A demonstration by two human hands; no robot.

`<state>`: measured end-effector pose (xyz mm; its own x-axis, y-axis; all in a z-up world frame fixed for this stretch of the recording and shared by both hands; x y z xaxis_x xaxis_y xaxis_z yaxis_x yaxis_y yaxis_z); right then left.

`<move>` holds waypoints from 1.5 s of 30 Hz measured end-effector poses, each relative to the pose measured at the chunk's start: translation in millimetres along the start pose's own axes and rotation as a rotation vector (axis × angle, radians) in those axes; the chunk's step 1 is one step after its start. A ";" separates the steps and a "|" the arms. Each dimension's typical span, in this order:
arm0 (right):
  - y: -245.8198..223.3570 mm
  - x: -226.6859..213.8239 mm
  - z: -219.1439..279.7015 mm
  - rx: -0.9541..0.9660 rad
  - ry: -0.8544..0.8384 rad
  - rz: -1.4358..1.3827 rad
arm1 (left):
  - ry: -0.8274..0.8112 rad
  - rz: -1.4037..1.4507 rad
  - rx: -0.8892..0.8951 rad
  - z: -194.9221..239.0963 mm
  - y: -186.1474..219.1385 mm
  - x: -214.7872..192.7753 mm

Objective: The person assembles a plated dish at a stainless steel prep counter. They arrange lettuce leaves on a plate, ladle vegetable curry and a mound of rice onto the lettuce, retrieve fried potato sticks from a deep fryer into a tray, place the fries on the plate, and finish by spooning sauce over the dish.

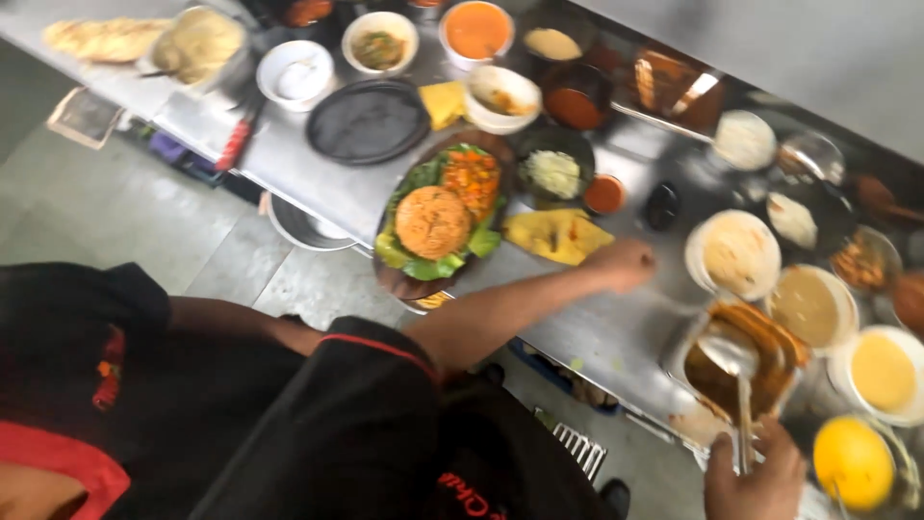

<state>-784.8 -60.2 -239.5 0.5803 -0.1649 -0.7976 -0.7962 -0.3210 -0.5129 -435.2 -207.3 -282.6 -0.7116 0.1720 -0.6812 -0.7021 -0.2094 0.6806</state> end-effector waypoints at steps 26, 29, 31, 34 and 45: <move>-452.9 204.3 -58.7 -0.644 -1.542 -0.456 | 0.824 0.805 -1.215 295.7 -494.8 -64.2; -440.9 221.0 -43.6 -0.608 -1.655 -0.393 | 0.542 0.547 -1.364 273.4 -529.9 17.0; -427.3 227.1 -41.2 -0.636 -1.630 -0.449 | 0.386 0.613 -1.326 245.4 -545.6 73.4; -390.5 233.3 -42.0 -0.539 -1.570 -0.391 | 0.329 0.808 -1.297 218.6 -528.6 85.4; -319.7 256.5 -43.2 -0.418 -1.567 -0.168 | 0.790 0.902 -1.276 123.3 -572.7 191.7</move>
<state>-374.0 -40.2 -266.4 -0.2896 0.8684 -0.4024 -0.4948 -0.4957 -0.7137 -172.7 64.2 -769.7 -0.3793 -0.8016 -0.4621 0.6052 -0.5927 0.5314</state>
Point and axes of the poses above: each hand's wrist, its own z-axis away from the middle knuckle, its own x-axis out of the palm, y = z × x, the point moved 1 cm from there along -z, towards the middle knuckle, and after that the axes turned 14 degrees about -z, right-handed, at the moved point
